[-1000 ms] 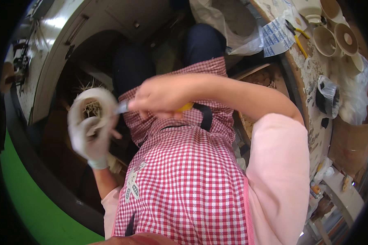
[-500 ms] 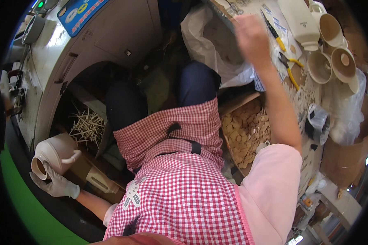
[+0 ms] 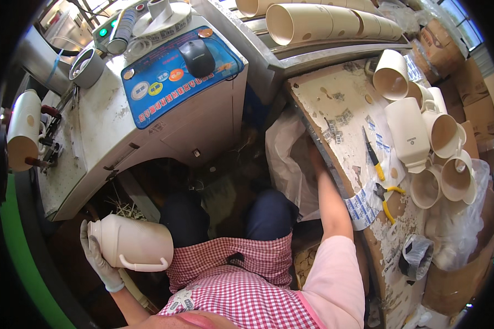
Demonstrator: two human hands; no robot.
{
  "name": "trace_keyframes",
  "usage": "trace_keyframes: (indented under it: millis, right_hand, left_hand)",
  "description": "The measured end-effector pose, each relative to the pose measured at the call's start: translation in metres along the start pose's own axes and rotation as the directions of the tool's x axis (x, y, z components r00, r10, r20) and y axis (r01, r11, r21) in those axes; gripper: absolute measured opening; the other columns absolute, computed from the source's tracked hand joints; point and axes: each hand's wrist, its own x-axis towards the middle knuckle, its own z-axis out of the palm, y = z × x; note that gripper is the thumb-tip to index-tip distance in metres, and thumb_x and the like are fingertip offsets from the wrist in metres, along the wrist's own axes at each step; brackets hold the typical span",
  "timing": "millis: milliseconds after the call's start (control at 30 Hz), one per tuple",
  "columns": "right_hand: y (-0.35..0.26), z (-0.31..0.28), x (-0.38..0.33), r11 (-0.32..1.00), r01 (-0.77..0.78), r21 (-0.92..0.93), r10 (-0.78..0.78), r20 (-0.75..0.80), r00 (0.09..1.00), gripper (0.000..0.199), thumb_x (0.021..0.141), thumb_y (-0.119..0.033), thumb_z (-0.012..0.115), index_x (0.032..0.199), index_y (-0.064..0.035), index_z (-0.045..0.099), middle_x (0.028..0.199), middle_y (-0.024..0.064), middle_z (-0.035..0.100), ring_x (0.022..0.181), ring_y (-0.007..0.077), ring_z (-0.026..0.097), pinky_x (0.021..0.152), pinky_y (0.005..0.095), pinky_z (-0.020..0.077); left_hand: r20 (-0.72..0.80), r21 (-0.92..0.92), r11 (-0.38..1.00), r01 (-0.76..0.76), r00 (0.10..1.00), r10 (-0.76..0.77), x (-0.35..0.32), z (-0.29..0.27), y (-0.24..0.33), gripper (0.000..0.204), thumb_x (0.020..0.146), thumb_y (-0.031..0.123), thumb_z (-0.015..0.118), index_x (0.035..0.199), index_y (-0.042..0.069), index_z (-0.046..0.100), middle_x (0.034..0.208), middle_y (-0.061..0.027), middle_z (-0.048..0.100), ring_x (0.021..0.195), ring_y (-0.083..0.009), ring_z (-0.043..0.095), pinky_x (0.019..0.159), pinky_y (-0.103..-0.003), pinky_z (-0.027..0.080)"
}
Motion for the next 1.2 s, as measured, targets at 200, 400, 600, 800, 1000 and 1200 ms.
trace_keyframes:
  millis: [200, 400, 600, 800, 1000, 1200]
  right_hand:
    - [-0.027, -0.078, -0.054, 0.992, 0.061, 0.111, -0.068, 0.059, 0.996, 0.026, 0.095, -0.008, 0.055, 0.116, -0.0003, 0.067, 0.099, 0.0243, 0.072, 0.098, 0.0397, 0.069, 0.088, 0.0460, 0.0539]
    - [-0.149, -0.205, -0.101, 0.949, -0.304, 0.080, 0.243, 0.430, 0.870, 0.012, 0.095, -0.014, 0.068, 0.098, -0.0037, 0.073, 0.095, 0.0217, 0.068, 0.091, 0.0294, 0.070, 0.077, 0.0416, 0.0528]
    - [-0.356, -0.317, -0.136, 0.513, 0.081, 0.855, -0.436, 0.178, 0.882, 0.017, 0.098, -0.014, 0.071, 0.100, 0.0029, 0.071, 0.119, 0.0164, 0.070, 0.099, 0.0244, 0.072, 0.082, 0.0336, 0.0550]
    - [-0.476, -0.378, -0.174, 0.245, -0.360, 0.900, -0.763, 0.408, 0.501, 0.034, 0.103, 0.000, 0.056, 0.136, -0.0002, 0.063, 0.130, 0.0176, 0.068, 0.105, 0.0264, 0.074, 0.076, 0.0314, 0.0626]
    - [-0.492, -0.372, -0.190, 0.444, 0.478, 0.757, -0.878, 0.261, 0.402, 0.024, 0.079, -0.001, 0.071, 0.103, -0.0024, 0.070, 0.111, 0.0164, 0.071, 0.088, 0.0337, 0.073, 0.077, 0.0392, 0.0606]
    - [-0.489, -0.372, -0.189, 0.375, 0.690, 0.620, -0.927, 0.258, 0.272, 0.024, 0.076, -0.006, 0.073, 0.099, -0.0007, 0.073, 0.111, 0.0201, 0.072, 0.087, 0.0297, 0.075, 0.074, 0.0375, 0.0619]
  left_hand:
    - [0.257, -0.006, 0.989, -0.147, 0.956, 0.143, -0.019, -0.012, 0.006, 0.099, 0.088, 0.047, 0.076, 0.160, -0.001, 0.027, 0.158, -0.0209, 0.042, 0.145, -0.0303, 0.043, 0.120, -0.043, 0.035]
    - [0.341, 0.188, 0.844, -0.503, 0.839, 0.424, -0.058, -0.002, 0.034, 0.109, 0.073, 0.028, 0.092, 0.158, -0.005, 0.031, 0.139, -0.0221, 0.060, 0.126, -0.0332, 0.062, 0.108, -0.045, 0.049]
    - [0.460, 0.130, 0.662, -0.738, 0.637, 0.618, -0.076, 0.024, 0.037, 0.110, 0.067, 0.022, 0.096, 0.156, -0.003, 0.037, 0.125, -0.0175, 0.068, 0.113, -0.0322, 0.068, 0.098, -0.045, 0.053]
    - [0.509, 0.176, 0.565, -0.806, 0.566, 0.648, -0.090, 0.028, 0.044, 0.108, 0.062, 0.022, 0.095, 0.153, -0.002, 0.042, 0.125, -0.0130, 0.070, 0.117, -0.0346, 0.067, 0.102, -0.047, 0.051]
    - [0.530, 0.110, 0.523, -0.846, 0.495, 0.689, -0.093, 0.034, 0.042, 0.098, 0.060, 0.023, 0.095, 0.144, -0.004, 0.052, 0.125, -0.0142, 0.070, 0.118, -0.0363, 0.066, 0.103, -0.049, 0.049]
    - [0.552, 0.113, 0.500, -0.859, 0.473, 0.687, -0.095, 0.037, 0.042, 0.094, 0.061, 0.026, 0.095, 0.139, -0.006, 0.055, 0.126, -0.0139, 0.070, 0.119, -0.0353, 0.066, 0.107, -0.049, 0.048]
